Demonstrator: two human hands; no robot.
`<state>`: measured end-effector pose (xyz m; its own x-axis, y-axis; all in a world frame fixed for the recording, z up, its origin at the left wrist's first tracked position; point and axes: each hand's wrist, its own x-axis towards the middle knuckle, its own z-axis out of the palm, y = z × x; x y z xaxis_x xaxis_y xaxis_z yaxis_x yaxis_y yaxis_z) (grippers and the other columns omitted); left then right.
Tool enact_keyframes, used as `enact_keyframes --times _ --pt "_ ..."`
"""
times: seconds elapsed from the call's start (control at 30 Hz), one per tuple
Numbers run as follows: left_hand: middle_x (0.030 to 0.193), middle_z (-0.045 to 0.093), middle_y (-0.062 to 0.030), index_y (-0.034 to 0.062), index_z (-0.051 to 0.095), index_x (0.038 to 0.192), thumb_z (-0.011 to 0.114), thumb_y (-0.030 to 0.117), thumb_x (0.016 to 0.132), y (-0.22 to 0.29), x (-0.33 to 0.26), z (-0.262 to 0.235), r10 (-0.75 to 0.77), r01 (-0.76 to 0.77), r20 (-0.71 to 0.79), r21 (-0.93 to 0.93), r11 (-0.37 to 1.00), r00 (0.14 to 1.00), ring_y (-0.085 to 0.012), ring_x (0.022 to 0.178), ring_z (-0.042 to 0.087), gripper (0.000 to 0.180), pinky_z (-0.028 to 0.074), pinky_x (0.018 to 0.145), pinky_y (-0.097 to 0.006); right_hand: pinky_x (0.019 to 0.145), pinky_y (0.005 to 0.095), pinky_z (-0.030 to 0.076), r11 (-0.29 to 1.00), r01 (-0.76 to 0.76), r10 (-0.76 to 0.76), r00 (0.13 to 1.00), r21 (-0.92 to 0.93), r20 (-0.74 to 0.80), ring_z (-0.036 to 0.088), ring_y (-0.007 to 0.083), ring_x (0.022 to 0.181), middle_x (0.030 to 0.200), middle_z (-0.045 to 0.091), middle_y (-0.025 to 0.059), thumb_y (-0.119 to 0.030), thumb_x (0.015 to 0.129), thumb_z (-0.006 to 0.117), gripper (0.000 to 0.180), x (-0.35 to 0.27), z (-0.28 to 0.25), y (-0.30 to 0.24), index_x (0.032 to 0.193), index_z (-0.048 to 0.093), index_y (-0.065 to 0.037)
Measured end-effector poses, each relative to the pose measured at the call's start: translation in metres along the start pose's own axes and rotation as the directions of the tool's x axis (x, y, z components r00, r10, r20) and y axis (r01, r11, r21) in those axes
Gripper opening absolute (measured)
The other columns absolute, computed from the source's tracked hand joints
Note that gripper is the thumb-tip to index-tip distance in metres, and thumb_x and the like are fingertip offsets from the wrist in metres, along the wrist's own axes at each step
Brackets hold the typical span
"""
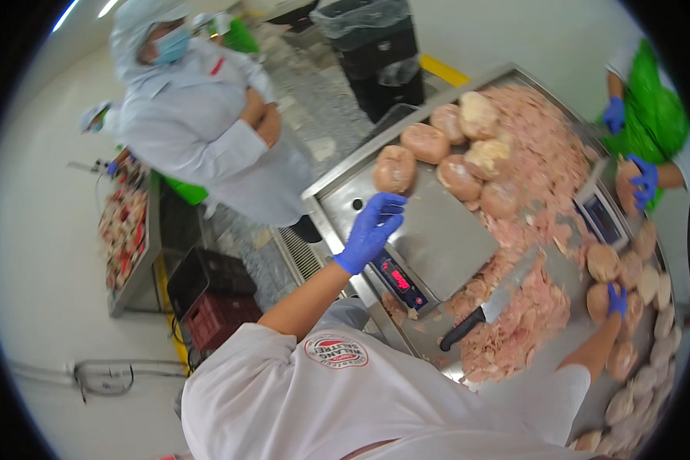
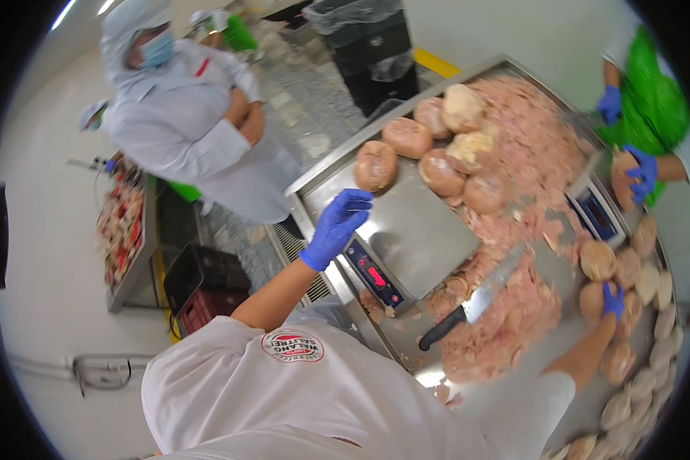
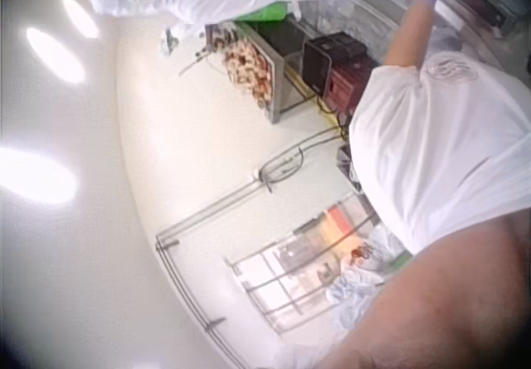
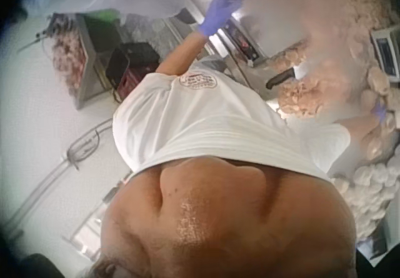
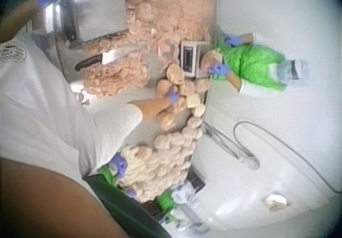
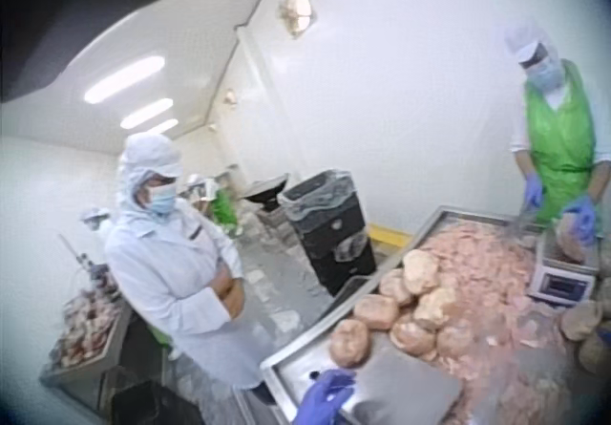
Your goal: The person places raw meat pieces on a digital scale, trims fat and excess tissue with a knife, and sets trimmed pieces aside. The process is repeated for multiple pieces on a stainless steel worktable.
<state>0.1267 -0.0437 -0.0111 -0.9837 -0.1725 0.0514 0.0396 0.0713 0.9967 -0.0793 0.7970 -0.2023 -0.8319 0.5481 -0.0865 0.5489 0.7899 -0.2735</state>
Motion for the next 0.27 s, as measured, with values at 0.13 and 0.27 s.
enact_keyframes --times 0.13,0.27 --pt "0.112 0.061 -0.0024 0.0078 0.059 0.122 0.063 0.009 0.093 -0.001 -0.011 0.028 -0.096 0.097 0.073 -0.014 0.995 0.993 -0.0118 0.108 0.057 0.029 0.045 0.096 -0.029 0.098 0.0519 0.046 0.925 -0.109 0.006 0.962 0.364 0.274 0.054 0.0343 0.121 0.143 0.051 0.0134 -0.053 0.077 0.078 0.090 -0.022 0.018 0.019 0.151 0.037 -0.021" --pt "0.110 0.061 -0.0033 0.0089 0.060 0.122 0.066 0.012 0.093 -0.006 -0.029 0.096 -0.211 0.223 0.420 0.021 0.975 0.883 -0.0117 0.106 0.056 0.030 0.043 0.100 -0.029 0.095 0.0644 0.043 0.764 -0.459 -0.032 0.674 0.453 0.738 0.046 0.0378 0.130 0.153 0.039 0.0116 -0.054 0.082 0.072 0.098 -0.151 -0.027 -0.016 0.157 0.018 -0.021"
